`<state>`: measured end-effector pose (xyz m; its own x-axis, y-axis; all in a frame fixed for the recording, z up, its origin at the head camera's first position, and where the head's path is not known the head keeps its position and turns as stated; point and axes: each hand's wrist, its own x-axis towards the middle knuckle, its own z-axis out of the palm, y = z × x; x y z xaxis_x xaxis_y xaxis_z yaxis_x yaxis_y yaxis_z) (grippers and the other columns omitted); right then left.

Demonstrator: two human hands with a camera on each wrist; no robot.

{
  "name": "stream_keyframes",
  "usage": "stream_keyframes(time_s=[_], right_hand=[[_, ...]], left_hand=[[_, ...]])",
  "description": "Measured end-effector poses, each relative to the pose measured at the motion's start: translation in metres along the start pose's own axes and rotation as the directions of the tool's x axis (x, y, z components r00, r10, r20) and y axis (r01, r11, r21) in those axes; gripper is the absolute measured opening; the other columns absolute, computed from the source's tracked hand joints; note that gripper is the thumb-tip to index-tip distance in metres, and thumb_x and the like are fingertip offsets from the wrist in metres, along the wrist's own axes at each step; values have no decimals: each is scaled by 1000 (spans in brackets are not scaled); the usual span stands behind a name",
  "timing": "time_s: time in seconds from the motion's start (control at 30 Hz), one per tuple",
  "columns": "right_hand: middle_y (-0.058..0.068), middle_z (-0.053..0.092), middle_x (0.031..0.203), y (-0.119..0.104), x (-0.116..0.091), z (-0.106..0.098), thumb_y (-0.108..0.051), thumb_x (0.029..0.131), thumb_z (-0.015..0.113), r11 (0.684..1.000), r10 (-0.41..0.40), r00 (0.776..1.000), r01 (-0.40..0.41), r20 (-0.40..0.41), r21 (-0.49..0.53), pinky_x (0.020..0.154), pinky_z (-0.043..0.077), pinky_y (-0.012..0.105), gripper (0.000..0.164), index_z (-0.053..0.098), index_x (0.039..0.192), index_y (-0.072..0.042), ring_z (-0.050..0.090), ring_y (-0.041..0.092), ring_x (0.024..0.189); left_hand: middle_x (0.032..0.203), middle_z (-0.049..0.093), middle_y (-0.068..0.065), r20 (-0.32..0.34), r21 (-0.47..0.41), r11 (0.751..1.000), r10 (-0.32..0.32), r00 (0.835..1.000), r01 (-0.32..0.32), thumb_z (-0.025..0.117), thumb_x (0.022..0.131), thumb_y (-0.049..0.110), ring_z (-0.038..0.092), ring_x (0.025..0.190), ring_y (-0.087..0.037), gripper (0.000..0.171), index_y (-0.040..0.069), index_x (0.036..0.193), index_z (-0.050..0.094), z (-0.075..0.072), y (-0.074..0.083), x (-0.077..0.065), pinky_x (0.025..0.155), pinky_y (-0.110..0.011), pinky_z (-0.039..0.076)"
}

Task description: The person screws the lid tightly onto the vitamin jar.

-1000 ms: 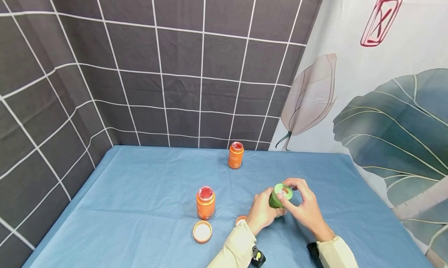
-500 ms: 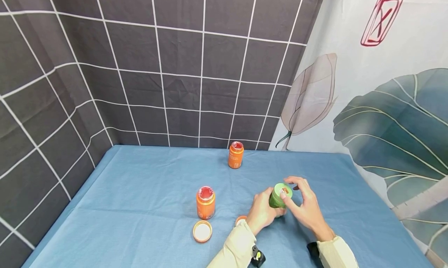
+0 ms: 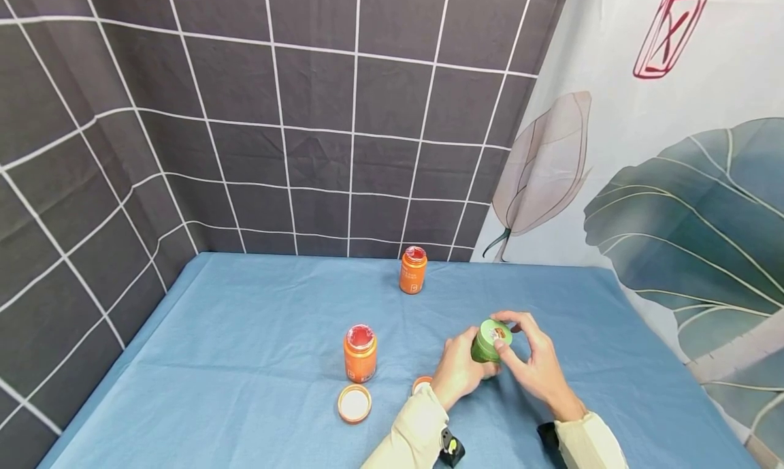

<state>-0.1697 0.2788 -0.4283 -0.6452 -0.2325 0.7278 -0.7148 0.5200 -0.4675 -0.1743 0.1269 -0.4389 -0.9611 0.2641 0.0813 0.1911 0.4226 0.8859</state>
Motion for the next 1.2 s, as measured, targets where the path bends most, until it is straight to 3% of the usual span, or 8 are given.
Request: stream_keyframes(time_s=[0.47, 0.83, 1.07, 1.2], right_hand=[[5, 59, 104, 0, 0, 0, -1, 72, 69, 999, 42, 999, -43, -14, -5, 78, 36, 26, 38, 59, 108, -6, 50, 14, 93], [6, 58, 100, -5, 1, 1, 2, 65, 76, 995, 85, 995, -87, -50, -50, 75, 36, 24, 39, 60, 100, -4, 50, 14, 89], [16, 57, 102, -34, 13, -3, 7, 67, 70, 992, 105, 994, -107, -39, -66, 78, 34, 22, 37, 58, 102, 2, 46, 22, 94], [17, 58, 109, -29, 12, -3, 7, 72, 65, 996, 62, 998, -63, -17, -63, 80, 34, 25, 38, 57, 109, 1, 47, 21, 101]], left_hand=[[86, 62, 9, -15, 14, 999, 38, 999, -37, 82, 66, 25, 53, 72, -5, 43, 19, 103, 61, 0, 0, -1, 66, -22, 43], [89, 62, 10, 14, -1, 1000, 19, 1000, -19, 80, 68, 25, 54, 75, -5, 42, 20, 105, 61, 0, 0, 0, 68, -24, 44], [88, 62, 10, 0, -4, 999, 35, 999, -35, 81, 67, 23, 54, 75, -4, 43, 19, 105, 61, 0, 0, 0, 68, -23, 44], [87, 61, 10, 2, -7, 1000, 13, 1000, -13, 81, 67, 23, 53, 75, -5, 45, 20, 106, 60, 0, 1, 0, 68, -24, 44]])
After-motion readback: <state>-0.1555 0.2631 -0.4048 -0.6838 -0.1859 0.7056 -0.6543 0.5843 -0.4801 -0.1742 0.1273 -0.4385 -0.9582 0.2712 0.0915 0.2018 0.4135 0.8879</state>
